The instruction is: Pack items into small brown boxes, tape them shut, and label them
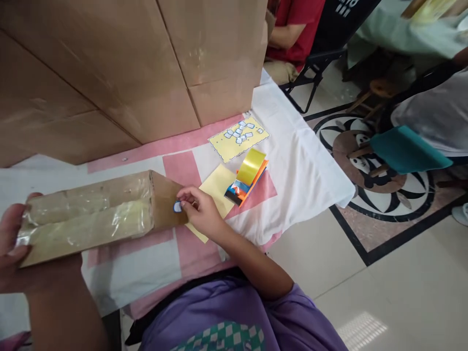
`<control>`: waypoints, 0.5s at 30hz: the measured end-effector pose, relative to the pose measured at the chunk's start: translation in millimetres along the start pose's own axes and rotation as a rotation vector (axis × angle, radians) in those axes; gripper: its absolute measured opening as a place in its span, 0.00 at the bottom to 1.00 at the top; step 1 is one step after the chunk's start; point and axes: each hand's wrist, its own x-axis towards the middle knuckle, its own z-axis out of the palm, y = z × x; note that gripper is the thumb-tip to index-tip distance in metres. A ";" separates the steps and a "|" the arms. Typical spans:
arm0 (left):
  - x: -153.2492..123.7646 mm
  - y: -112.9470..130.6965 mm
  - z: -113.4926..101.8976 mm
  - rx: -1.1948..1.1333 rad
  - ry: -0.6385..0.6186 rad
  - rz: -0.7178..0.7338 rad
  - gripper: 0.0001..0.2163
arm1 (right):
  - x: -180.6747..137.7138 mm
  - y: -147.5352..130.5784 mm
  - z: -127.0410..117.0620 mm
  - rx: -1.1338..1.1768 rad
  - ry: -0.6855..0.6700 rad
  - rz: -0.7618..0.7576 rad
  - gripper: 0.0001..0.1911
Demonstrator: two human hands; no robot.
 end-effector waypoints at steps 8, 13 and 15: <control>0.5 1.9 -1.0 0.009 -0.022 -0.017 0.39 | 0.7 3.1 18.4 0.167 0.157 0.037 0.05; 1.9 6.1 -0.2 -0.160 -0.034 0.033 0.36 | -2.4 0.9 25.7 0.040 0.232 0.048 0.05; 0.6 7.4 -0.2 -0.260 -0.037 0.035 0.36 | -8.5 -0.1 25.6 -0.113 0.249 -0.020 0.01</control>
